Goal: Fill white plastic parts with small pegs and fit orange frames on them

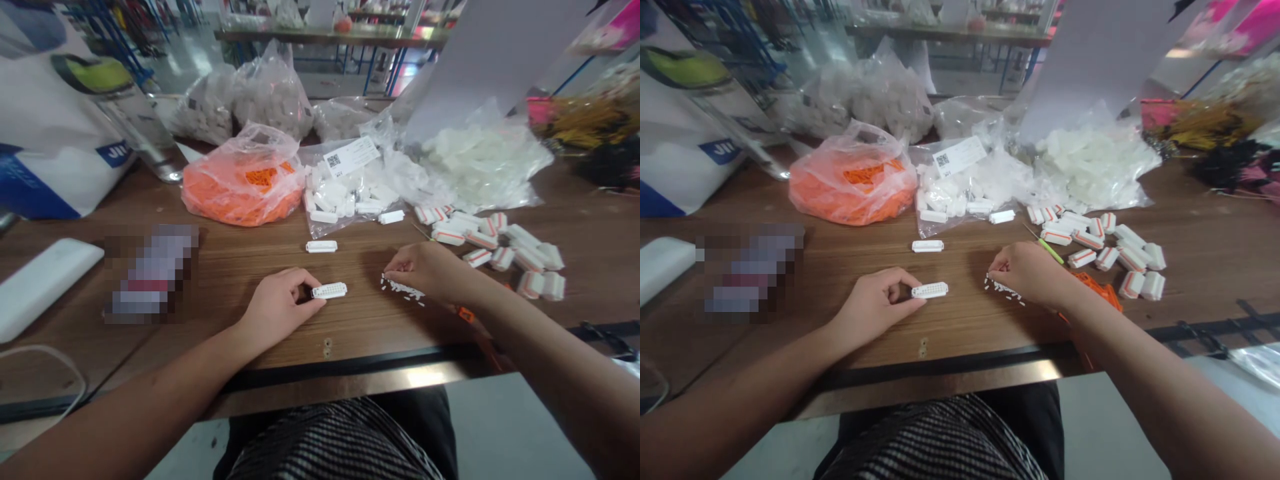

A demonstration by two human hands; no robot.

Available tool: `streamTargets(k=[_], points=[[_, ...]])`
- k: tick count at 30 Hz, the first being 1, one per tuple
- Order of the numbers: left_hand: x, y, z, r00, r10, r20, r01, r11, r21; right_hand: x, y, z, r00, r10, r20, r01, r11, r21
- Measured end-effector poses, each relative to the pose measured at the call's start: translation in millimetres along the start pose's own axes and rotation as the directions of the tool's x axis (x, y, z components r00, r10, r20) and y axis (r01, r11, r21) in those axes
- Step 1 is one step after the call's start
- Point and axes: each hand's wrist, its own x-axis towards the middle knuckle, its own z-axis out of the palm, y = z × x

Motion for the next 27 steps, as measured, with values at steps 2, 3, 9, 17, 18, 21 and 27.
streamTargets(k=[2, 3, 9, 17, 18, 21, 27], points=[[0, 1, -0.1, 1.0, -0.008, 0.001, 0.008, 1.0, -0.003, 0, 0, 1, 1.0, -0.009, -0.002, 0.009, 1.0, -0.007], [0, 1, 0.0, 1.0, -0.013, 0.0, 0.013, 1.0, -0.007, 0, 1, 1, 1.0, -0.004, -0.001, 0.004, 1.0, 0.005], [-1, 2, 1.1, 1.0, -0.024, 0.002, 0.024, 0.998, -0.051, -6, -15, -2, 0.991, 0.127, -0.05, -0.115, 0.975, 0.188], [-2, 5, 1.4, 0.999, -0.037, 0.013, 0.037, 0.998, -0.051, 3, -86, 16, 0.944, -0.318, -0.084, 0.329, 0.918, 0.219], [-2, 5, 1.5, 0.999, -0.029, 0.014, 0.03, 0.999, -0.045, 7, -88, 20, 0.939, -0.332, -0.087, 0.343, 0.919, 0.193], [-2, 3, 2.1, 1.0, -0.018, 0.01, 0.018, 0.999, -0.029, 14, -89, 28, 0.934, -0.35, -0.069, 0.357, 0.92, 0.163], [-2, 3, 2.5, 1.0, -0.008, 0.009, 0.009, 1.0, -0.022, 14, -86, 30, 0.902, -0.42, -0.099, 0.428, 0.9, 0.08]])
